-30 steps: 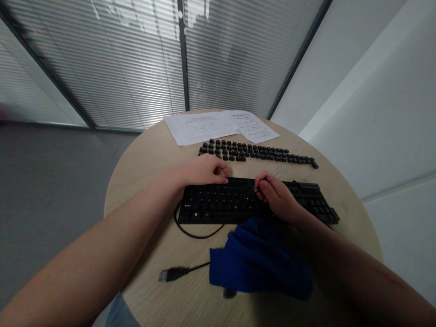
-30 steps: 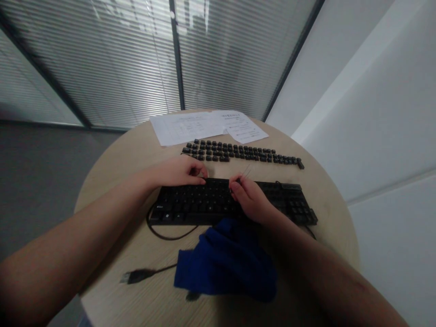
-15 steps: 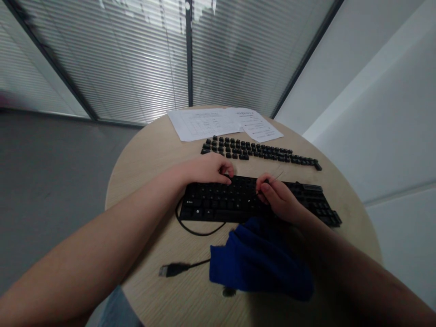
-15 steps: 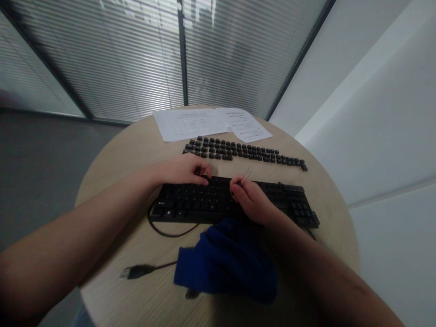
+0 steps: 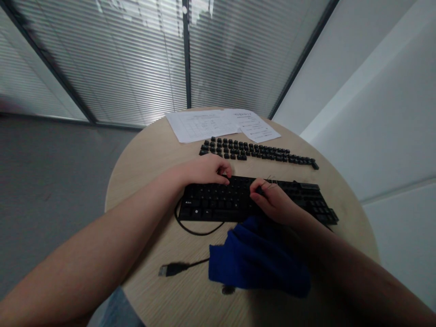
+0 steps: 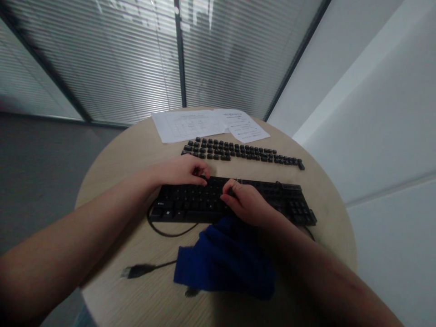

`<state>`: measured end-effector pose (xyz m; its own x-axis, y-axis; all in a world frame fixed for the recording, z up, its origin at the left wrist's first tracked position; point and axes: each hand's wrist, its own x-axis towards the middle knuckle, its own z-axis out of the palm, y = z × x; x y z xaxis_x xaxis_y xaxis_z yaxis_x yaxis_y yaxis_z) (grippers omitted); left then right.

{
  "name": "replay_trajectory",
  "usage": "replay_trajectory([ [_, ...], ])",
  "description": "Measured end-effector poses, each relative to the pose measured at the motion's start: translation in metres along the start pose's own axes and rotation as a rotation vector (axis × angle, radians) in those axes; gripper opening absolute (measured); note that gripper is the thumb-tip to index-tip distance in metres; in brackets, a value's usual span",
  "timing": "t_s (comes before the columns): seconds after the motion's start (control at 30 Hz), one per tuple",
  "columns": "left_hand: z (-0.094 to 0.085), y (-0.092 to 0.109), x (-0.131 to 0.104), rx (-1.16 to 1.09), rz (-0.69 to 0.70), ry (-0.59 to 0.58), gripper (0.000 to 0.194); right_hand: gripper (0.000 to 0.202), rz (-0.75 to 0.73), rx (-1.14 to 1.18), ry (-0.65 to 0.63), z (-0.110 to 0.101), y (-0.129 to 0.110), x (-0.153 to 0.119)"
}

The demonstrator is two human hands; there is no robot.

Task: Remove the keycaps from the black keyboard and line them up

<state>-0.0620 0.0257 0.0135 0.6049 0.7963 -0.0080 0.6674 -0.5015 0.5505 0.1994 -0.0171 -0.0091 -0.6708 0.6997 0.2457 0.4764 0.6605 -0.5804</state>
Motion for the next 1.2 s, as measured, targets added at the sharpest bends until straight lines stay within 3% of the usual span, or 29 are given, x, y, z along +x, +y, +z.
replay_trajectory([
  [0.63,0.001,-0.003,0.0,0.007,-0.013,-0.019,0.025,0.011,-0.036,0.031,-0.055,0.001,-0.001,0.003],
  [0.9,0.002,0.013,-0.005,0.191,0.062,-0.024,0.032,0.011,-0.006,0.107,0.084,0.005,0.003,0.0],
  [1.2,0.002,0.015,-0.005,0.227,0.038,-0.051,0.035,0.01,0.001,0.214,0.113,0.01,0.009,-0.005],
])
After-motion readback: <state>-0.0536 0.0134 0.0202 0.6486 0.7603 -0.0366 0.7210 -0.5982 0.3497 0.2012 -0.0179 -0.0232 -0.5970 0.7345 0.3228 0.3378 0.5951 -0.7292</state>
